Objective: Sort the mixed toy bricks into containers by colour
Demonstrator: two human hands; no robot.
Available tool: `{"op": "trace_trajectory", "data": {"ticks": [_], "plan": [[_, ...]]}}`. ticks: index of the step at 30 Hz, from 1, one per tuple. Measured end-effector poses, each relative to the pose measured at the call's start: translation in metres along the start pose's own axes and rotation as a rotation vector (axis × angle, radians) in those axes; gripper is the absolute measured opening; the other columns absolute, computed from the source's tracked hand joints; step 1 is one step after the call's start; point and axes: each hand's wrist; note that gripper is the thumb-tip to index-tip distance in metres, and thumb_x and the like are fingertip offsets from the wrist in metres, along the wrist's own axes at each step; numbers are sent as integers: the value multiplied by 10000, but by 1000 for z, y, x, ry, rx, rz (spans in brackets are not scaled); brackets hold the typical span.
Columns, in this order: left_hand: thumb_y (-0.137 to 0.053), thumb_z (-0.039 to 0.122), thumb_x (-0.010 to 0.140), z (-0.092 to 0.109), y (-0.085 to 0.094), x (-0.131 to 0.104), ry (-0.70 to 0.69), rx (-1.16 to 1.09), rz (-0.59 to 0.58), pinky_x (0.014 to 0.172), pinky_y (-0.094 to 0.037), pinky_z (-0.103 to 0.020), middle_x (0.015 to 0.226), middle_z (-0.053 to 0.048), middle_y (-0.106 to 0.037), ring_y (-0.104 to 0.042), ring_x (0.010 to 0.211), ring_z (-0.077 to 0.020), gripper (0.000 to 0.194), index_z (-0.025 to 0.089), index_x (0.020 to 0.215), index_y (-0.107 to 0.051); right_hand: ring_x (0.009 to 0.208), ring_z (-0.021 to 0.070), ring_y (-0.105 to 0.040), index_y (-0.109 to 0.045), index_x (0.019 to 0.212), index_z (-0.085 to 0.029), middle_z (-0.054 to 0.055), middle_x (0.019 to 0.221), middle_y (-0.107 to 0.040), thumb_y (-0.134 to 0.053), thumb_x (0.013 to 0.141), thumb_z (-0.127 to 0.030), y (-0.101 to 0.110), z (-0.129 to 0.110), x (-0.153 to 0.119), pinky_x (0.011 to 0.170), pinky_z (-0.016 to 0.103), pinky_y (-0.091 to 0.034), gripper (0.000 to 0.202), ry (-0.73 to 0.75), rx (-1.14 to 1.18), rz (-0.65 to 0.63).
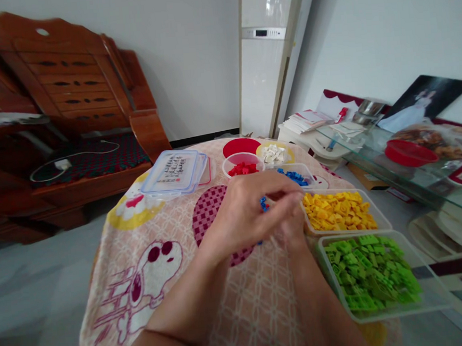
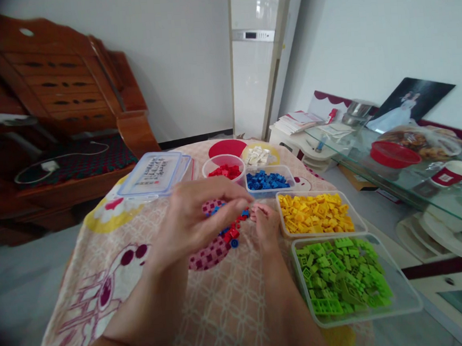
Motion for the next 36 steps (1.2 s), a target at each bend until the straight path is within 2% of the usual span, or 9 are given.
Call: {"op": "trace_trajectory", "data": {"ticks": [3, 6, 10, 14, 21, 27, 30, 33, 36], "plan": [[-593, 213, 914, -59, -26, 21, 179, 267, -136, 804, -571, -319, 855, -74, -768, -717, 798, -204, 199, 170, 868, -782, 685, 228, -699, -734, 876, -180, 71, 785, -764, -655, 676, -447, 1, 1, 5, 696, 384, -585, 344, -42, 89, 17], [-629, 194, 879, -105, -53, 20, 275, 432, -362, 839, -561, -353, 912, -103, -768, -721, 886, -260, 168, 180, 878, -797, 618, 216, -676, -731, 836, -178, 56, 728, -752, -661, 632, -436, 1, 2, 8, 646, 381, -573, 336, -67, 151, 18], [-648, 159, 858, -135, -81, 5, 279, 479, -418, 898, -559, -345, 990, -118, -748, -705, 967, -256, 155, 187, 886, -797, 593, 204, -664, -745, 829, -176, 40, 693, -742, -653, 651, -415, 0, 4, 8, 627, 365, -565, 311, -37, 151, 17], [-557, 129, 898, -153, -96, -1, 294, 498, -471, 901, -570, -380, 1042, -161, -728, -703, 963, -265, 244, 152, 905, -800, 604, 214, -674, -757, 829, -184, 37, 676, -738, -655, 669, -397, 0, 3, 7, 627, 364, -573, 286, -35, 139, 18], [-582, 90, 824, -171, -96, 1, 316, 379, -308, 918, -561, -355, 921, -110, -761, -699, 922, -234, 250, 180, 833, -815, 618, 225, -683, -751, 828, -199, 51, 716, -757, -643, 659, -388, -2, -3, 5, 629, 378, -583, 276, -58, 160, 25], [-602, 146, 821, -158, -75, 9, 296, 166, -257, 799, -570, -310, 812, -59, -773, -706, 776, -202, 237, 178, 861, -833, 632, 223, -681, -730, 819, -185, 57, 712, -740, -668, 654, -458, -2, -2, 5, 645, 384, -572, 325, -48, 152, 4], [-591, 186, 865, -150, -69, 14, 250, 15, -150, 860, -579, -316, 966, -83, -790, -728, 888, -209, 256, 169, 960, -828, 604, 206, -664, -725, 818, -183, 48, 703, -737, -672, 636, -446, -2, -3, 5, 632, 368, -563, 324, -55, 151, 4], [-567, 185, 893, -149, -75, 15, 207, -117, -33, 953, -580, -334, 1292, -130, -718, -719, 1084, -221, 352, 170, 1178, -773, 604, 206, -664, -728, 816, -191, 46, 702, -741, -667, 636, -444, -2, -3, 5, 629, 364, -565, 317, -51, 139, 3], [-525, 124, 885, -153, -84, 12, 202, -164, -32, 977, -588, -356, 1468, -154, -603, -716, 1128, -217, 507, 188, 1369, -662, 603, 214, -666, -735, 793, -197, 48, 699, -744, -662, 647, -441, -2, -3, 5, 617, 364, -568, 294, -39, 136, 6]]}}
Point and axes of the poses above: each hand's wrist, its own x-axis towards the middle knuckle, its own y-axis out of the back of the hand, z = x × y
